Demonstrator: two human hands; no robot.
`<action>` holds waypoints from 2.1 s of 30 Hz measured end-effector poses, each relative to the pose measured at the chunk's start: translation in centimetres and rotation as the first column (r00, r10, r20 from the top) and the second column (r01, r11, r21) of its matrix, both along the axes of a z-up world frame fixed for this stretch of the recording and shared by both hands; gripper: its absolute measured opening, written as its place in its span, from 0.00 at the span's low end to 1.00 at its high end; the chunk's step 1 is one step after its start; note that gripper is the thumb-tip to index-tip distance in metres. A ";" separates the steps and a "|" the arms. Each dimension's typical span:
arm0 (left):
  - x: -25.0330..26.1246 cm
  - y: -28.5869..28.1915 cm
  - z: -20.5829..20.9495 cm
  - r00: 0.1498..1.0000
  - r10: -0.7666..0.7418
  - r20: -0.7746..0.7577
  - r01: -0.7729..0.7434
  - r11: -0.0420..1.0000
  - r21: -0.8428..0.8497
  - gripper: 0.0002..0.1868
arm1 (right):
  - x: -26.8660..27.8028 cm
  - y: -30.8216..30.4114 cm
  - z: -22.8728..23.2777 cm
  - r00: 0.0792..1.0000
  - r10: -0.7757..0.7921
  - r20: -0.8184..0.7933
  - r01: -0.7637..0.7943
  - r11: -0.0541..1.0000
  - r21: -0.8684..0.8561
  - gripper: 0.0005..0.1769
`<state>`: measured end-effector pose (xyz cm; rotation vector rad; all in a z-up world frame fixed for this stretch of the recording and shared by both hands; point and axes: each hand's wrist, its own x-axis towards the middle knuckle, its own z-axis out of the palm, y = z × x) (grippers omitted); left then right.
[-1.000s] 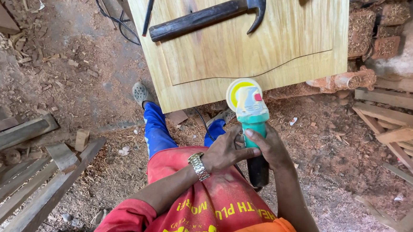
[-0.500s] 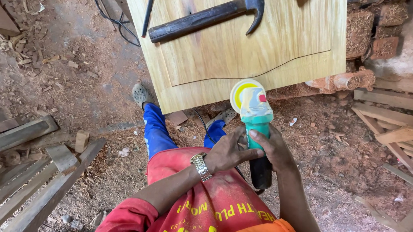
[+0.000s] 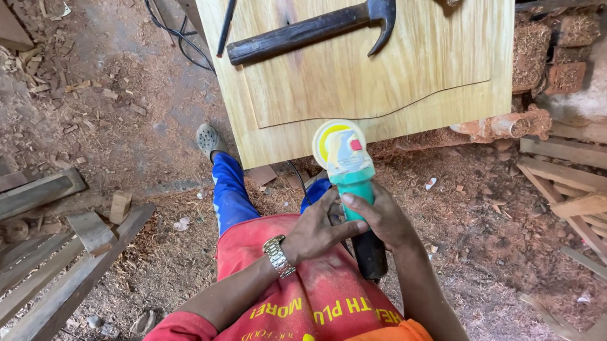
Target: Shaping and smoothing the curved edge of a wooden board using an angle grinder while following a pencil guide line.
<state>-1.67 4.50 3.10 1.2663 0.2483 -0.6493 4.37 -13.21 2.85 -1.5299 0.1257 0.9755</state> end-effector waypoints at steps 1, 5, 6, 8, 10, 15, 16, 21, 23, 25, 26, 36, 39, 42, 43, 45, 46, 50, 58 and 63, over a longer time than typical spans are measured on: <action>0.0 0.2 0.2 0.999 -0.005 -0.048 0.005 1.000 0.006 0.39 | 0.0 0.2 0.0 0.999 0.044 0.030 -0.043 0.999 -0.026 0.27; -1.1 0.2 -1.0 0.998 0.059 -0.021 -0.061 0.992 -0.108 0.34 | -0.1 0.6 -0.1 1.000 0.023 -0.020 -0.022 1.000 0.016 0.27; -1.1 0.2 -1.0 0.999 0.033 -0.030 -0.034 0.998 -0.060 0.33 | -0.1 0.6 -0.1 0.999 0.031 -0.035 -0.031 0.999 0.015 0.27; -0.8 0.1 -0.7 0.999 0.006 -0.039 -0.007 1.000 -0.011 0.32 | -0.1 0.3 -0.2 0.998 0.040 -0.048 -0.039 0.999 0.015 0.27; -0.3 -0.1 -0.3 0.998 -0.001 -0.056 0.002 1.000 0.017 0.35 | -0.2 -0.4 -0.5 0.999 0.036 -0.019 -0.036 0.999 -0.005 0.27; 0.4 -1.7 -1.1 0.999 -0.018 0.045 0.017 1.000 0.026 0.40 | -0.3 -2.0 -0.3 0.999 -0.038 -0.026 0.038 0.999 0.005 0.29; 0.6 -2.0 -1.4 0.995 -0.034 0.095 0.030 0.998 0.050 0.39 | -0.2 -2.4 -0.2 0.998 -0.065 -0.024 0.064 0.998 -0.017 0.30; 1.3 -3.3 -1.6 0.988 -0.148 0.049 0.140 0.982 0.128 0.41 | -0.5 -4.1 -0.4 0.988 -0.149 -0.046 0.147 0.988 -0.053 0.30; 1.3 -3.5 -1.8 0.981 -0.184 0.061 0.169 0.967 0.192 0.41 | -0.4 -4.1 -0.3 0.988 -0.157 -0.009 0.156 0.984 -0.080 0.29; 1.0 -3.5 -2.0 0.984 -0.149 0.102 0.133 0.979 0.155 0.41 | -0.2 -3.9 -0.1 0.984 -0.171 -0.050 0.166 0.981 -0.098 0.29; 0.9 -3.1 -1.9 0.984 -0.149 0.102 0.132 0.979 0.155 0.41 | -0.2 -3.5 -0.2 0.984 -0.170 -0.049 0.165 0.981 -0.098 0.29; -1.4 0.4 -1.6 0.998 0.050 -0.035 -0.052 0.997 -0.055 0.29 | -0.4 0.8 -1.1 0.998 0.063 0.013 -0.063 0.998 -0.004 0.28; -1.9 0.9 -2.0 0.996 0.083 -0.033 -0.085 0.995 -0.060 0.25 | -0.6 1.4 -1.8 0.996 0.085 0.024 -0.085 0.996 0.001 0.28; -2.0 0.9 -2.2 0.993 0.115 -0.025 -0.117 0.990 -0.083 0.24 | -0.8 1.3 -2.1 0.995 0.098 0.033 -0.098 0.995 -0.004 0.28; -2.0 0.9 -2.2 0.992 0.126 -0.020 -0.127 0.986 -0.105 0.25 | -0.8 1.3 -2.1 0.995 0.095 0.033 -0.095 0.995 -0.006 0.27; -1.5 0.8 -1.9 0.996 0.086 -0.016 -0.087 0.995 -0.051 0.27 | -0.7 1.1 -1.6 0.996 0.084 0.030 -0.084 0.996 0.011 0.27; -1.3 0.7 -1.7 0.999 0.045 -0.012 -0.045 0.999 0.003 0.30 | -0.7 0.9 -1.3 0.997 0.071 0.027 -0.072 0.997 0.030 0.27; -0.1 -0.4 -1.4 0.995 0.007 0.103 -0.010 1.000 0.027 0.39 | -1.1 -0.9 -1.2 0.999 -0.022 -0.026 0.023 0.999 0.027 0.26; 0.5 -3.2 -3.4 0.974 -0.092 0.207 0.087 0.996 0.032 0.39 | -1.7 -4.0 -2.3 0.987 -0.156 0.020 0.157 0.986 -0.057 0.29; -0.7 -2.8 -3.4 0.980 -0.114 0.162 0.101 0.991 0.088 0.39 | -2.1 -3.4 -2.7 0.995 -0.089 0.051 0.092 0.994 -0.057 0.29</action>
